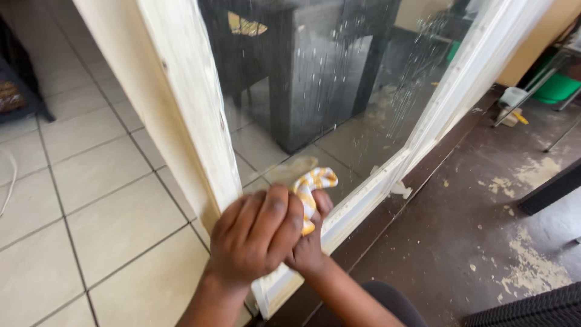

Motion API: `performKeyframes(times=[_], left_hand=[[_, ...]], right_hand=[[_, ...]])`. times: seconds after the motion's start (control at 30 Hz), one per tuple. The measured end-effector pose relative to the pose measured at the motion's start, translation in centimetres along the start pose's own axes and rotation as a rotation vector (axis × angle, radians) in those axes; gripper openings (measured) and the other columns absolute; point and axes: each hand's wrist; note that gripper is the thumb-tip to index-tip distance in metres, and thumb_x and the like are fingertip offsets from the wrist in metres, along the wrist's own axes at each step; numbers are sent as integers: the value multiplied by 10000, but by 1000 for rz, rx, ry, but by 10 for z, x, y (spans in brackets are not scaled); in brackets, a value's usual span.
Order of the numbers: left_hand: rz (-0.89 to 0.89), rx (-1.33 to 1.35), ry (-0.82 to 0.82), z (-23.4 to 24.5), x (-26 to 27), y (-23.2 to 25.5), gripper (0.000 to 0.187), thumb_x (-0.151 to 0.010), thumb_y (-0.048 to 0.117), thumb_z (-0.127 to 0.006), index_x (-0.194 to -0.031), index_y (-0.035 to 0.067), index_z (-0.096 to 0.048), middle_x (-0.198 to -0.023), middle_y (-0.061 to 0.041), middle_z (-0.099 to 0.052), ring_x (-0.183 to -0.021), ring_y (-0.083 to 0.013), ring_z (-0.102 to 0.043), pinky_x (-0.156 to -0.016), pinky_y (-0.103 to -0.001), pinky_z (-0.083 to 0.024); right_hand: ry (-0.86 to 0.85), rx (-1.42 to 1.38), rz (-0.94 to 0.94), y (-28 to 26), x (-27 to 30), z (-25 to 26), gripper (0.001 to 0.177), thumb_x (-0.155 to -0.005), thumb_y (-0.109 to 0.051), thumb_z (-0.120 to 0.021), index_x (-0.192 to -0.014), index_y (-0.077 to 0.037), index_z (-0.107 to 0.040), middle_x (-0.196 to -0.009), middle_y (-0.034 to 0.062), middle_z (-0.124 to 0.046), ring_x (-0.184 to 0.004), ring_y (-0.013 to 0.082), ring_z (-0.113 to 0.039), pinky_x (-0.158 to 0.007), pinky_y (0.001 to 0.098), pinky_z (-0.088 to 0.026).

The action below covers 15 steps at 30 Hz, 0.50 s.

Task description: The person sprays a liquid from a bottle onto a glass pane of a white door and wipes the glass and the white frame with a yellow-and-white striped cloth.

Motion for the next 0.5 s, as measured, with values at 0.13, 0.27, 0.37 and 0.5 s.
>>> performKeyframes(times=[0.13,0.27,0.37,0.5], left_hand=[[14,157,24,4,-8,-4,131,-974,135,-613,-1044,38,-666,-1028,-104,-669,-835,-208,-672,-749,-332,-545],[57,410,152,1,-4,-5,119,-978,107,-611,-1045,15,-645,-986,-112,-654,-814,-225,-682,-725,-349,-550],[85,477,287,-4,-5,5,96,-967,107,-597,-1020,33,-628,-931,-91,-636,-752,-211,-672,-711,-352,-552],[38,501,235,-15,-9,13,82,-975,102,-616,-1025,40,-633,-933,-88,-643,-751,-212,-678,-684,-352,-528]], right_hand=[[58,84,-35,-22,-26,-9,549,-1030,-403,-579,-1445,-71,-439,-1470,155,-354,-1428,393,-325,-1238,578,-226],[114,144,-26,-8,-100,-16,671,-1111,-563,-320,-1597,-100,-327,-1692,149,-201,-1640,314,-88,-1337,549,-34],[177,12,-118,38,-159,0,813,-1105,-639,-115,-1648,-35,-99,-1757,118,-78,-1617,304,31,-1296,522,164],[223,-115,-329,107,-144,20,745,-1164,-503,-150,-1671,20,6,-1787,214,18,-1679,368,65,-1333,524,160]])
Point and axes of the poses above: each hand's wrist, its own x-axis away from the middle knuckle, its own z-axis out of the back of the hand, y = z × x
